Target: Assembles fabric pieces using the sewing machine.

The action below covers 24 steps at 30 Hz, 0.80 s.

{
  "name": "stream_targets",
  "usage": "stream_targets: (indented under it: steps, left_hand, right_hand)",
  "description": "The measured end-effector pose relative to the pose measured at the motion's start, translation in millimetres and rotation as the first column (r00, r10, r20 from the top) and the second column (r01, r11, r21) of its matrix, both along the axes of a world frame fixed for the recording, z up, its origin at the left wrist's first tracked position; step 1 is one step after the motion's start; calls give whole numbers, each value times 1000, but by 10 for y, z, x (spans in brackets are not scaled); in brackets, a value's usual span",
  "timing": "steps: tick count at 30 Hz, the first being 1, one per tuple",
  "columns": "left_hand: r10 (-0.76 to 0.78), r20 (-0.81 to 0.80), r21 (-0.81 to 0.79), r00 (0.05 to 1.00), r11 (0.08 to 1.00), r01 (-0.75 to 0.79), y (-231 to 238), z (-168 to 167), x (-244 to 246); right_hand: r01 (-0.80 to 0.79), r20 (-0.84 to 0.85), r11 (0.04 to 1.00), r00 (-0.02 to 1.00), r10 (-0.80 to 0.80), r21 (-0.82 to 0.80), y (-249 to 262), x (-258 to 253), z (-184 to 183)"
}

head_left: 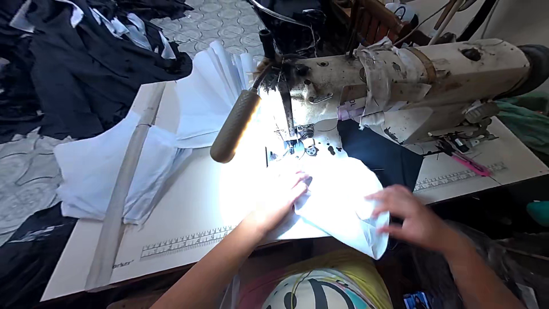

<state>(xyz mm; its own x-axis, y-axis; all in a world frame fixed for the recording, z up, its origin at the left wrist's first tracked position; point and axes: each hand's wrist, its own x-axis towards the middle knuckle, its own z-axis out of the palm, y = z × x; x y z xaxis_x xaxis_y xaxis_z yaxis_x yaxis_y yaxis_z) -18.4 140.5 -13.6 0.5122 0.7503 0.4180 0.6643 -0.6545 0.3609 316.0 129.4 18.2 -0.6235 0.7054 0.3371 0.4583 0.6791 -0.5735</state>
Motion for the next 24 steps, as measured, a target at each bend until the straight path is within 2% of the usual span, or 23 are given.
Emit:
stream_targets:
  steps: [2, 4, 6, 7, 9, 11, 14, 17, 19, 21, 23, 24]
  left_hand:
    - [-101, -18, 11, 995, 995, 101, -63, -14, -16]
    - [-176, -1, -84, 984, 981, 176, -129, -16, -61]
    - [-248, 57, -294, 967, 921, 254, -200, 30, -140]
    - [-264, 101, -378, 959, 882, 283, -230, 50, -170]
    - [-268, 160, -397, 950, 864, 310, -272, 30, -197]
    - [-224, 218, -409, 950, 863, 298, -286, 16, -179]
    - [-108, 270, -441, 957, 869, 222, -256, 70, -89]
    - [-8, 224, -564, 974, 815, 136, -287, 194, -14]
    - [126, 226, -620, 966, 783, 43, -326, 293, 38]
    - [225, 267, -646, 937, 763, 1, -300, 336, 93]
    - [280, 293, -681, 914, 733, -6, -263, 328, 127]
    - [292, 298, -677, 909, 736, -15, -246, 311, 135]
  right_hand:
    - [214, -102, 977, 972, -212, 7, 408, -6, 83]
    - [317, 39, 948, 948, -316, -30, 794, -44, 1]
    - [342, 292, 938, 905, -310, -64, 1031, -117, -134]
    - [347, 323, 938, 891, -319, -29, 1095, -144, -199]
    - [344, 282, 938, 898, -339, 32, 1184, -164, -241]
    - [345, 209, 939, 919, -335, -10, 1227, -161, -171]
    - [284, 61, 941, 959, -277, -187, 1027, -237, 303]
    - [116, 104, 974, 990, -97, -197, 452, -421, 628]
    - [37, 195, 990, 981, -10, -138, 43, -617, 521]
    - [13, 284, 985, 958, 37, -173, -210, -767, 290]
    - [-7, 281, 981, 958, 63, -194, -277, -776, 30]
    - [-12, 248, 988, 967, 51, -154, -278, -750, -79]
